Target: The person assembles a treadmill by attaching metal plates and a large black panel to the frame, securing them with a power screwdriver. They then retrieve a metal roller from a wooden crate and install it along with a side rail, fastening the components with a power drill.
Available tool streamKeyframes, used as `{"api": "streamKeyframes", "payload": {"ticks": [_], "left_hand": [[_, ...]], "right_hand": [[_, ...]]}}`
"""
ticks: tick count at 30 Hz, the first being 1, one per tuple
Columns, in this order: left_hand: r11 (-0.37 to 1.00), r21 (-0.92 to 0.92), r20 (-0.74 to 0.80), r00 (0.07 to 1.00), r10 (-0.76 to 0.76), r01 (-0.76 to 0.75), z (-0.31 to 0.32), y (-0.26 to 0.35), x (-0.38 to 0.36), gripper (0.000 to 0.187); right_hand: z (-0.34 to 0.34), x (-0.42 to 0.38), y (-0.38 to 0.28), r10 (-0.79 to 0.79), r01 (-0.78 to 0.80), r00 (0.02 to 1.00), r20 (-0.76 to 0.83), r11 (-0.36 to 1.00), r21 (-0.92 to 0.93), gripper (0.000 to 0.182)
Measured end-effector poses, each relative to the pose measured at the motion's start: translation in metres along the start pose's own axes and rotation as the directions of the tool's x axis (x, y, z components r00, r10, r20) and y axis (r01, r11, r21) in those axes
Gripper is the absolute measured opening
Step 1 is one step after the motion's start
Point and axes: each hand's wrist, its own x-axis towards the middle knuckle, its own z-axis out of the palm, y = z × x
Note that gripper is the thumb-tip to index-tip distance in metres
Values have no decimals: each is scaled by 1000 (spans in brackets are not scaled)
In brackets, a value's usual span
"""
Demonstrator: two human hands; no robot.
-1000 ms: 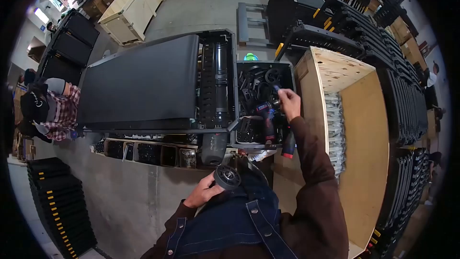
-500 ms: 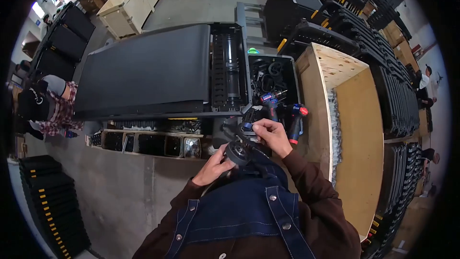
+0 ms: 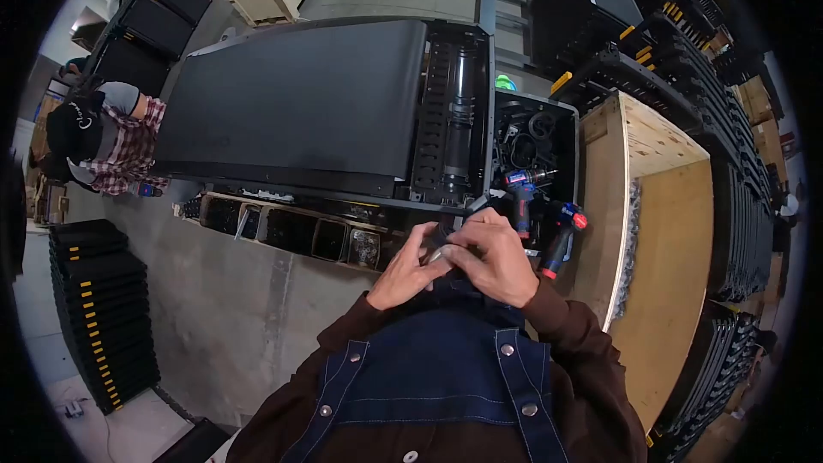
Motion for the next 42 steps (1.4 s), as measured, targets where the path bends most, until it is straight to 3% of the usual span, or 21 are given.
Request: {"api": "streamKeyframes", "payload": {"ticks": [2, 5, 7, 9, 11, 13, 15, 16, 19, 21, 22, 23, 24, 25, 27, 29, 31, 33, 35, 40, 42], "left_hand": [[997, 70, -85, 995, 49, -43, -3, 3, 11, 69], [989, -145, -118, 993, 18, -35, -15, 29, 23, 65], [987, -162, -110, 993, -37, 19, -24, 45, 35, 67], [981, -183, -96, 991, -89, 70, -30, 60, 49, 69], [942, -336, -57, 998, -33, 12, -31, 72, 60, 75], [954, -298, -60, 998, 9, -26, -36, 82, 84, 83], [989, -140, -211, 974, -80, 51, -41, 106, 109, 79], [992, -119, -221, 974, -60, 34, -46, 116, 126, 79], [944, 329, -190, 979, 74, -7, -62, 154, 185, 63], [714, 685, -217, 976, 7, 147, -62, 219, 228, 48], [583, 812, -232, 904, 359, -24, -63, 220, 250, 46], [383, 914, -174, 726, 665, -132, -63, 219, 271, 43], [193, 965, -71, 535, 842, -175, -65, 232, 287, 32], [248, 946, -101, 538, 837, -209, -70, 230, 298, 26], [420, 883, -224, 600, 768, -208, -94, 215, 318, 15], [337, 941, -269, 648, 712, 19, -140, 192, 343, 17], [227, 971, -228, 587, 777, 76, -189, 169, 365, 19], [79, 991, -133, 738, 661, 107, -223, 172, 367, 19], [89, 989, -148, 778, 610, 119, -226, 198, 359, 17], [-52, 999, 40, 728, 684, -6, -224, 218, 349, 13], [-43, 998, -6, 748, 664, 46, -217, 221, 344, 13]], "right_hand": [[0, 14, -8, -50, 48, 998, -29, 997, -61, 13], [-12, 27, -1, -117, 105, 989, -86, 985, -139, 15], [-17, 32, 19, 63, -79, 991, -121, 988, -136, 21], [-14, 41, 49, 98, -109, 986, -138, 991, -72, 32], [-11, 51, 76, 302, -262, 949, -87, 914, 310, 35], [-12, 70, 102, 291, -244, 953, -82, 900, 361, 44], [-24, 102, 113, 344, -300, 936, 75, 668, 681, 57], [-42, 122, 111, 150, -132, 989, -8, 894, 428, 74], [-56, 184, 117, -5, 27, 997, -73, 953, 303, 81], [-61, 223, 148, 49, 10, 991, -123, 900, 436, 75], [-59, 244, 166, 124, -26, 975, -185, 888, 460, 69], [-50, 267, 198, 118, 37, 925, -362, 919, 393, 59], [-62, 289, 202, 376, -156, 897, -233, 762, 629, 49], [-69, 315, 221, 497, -238, 850, -174, 658, 715, 45], [-91, 352, 246, 541, -276, 814, -212, 680, 679, 49], [-111, 384, 265, 560, -302, 791, -245, 707, 640, 52], [-119, 410, 282, 552, -298, 781, -294, 742, 600, 58], [-124, 431, 296, 569, -328, 769, -292, 743, 583, 61], [-127, 449, 309, 561, -333, 783, -269, 744, 580, 63], [-110, 495, 304, 456, -423, 889, 40, 784, 455, 56], [-91, 512, 279, 332, -361, 932, 142, 858, 365, 63]]}}
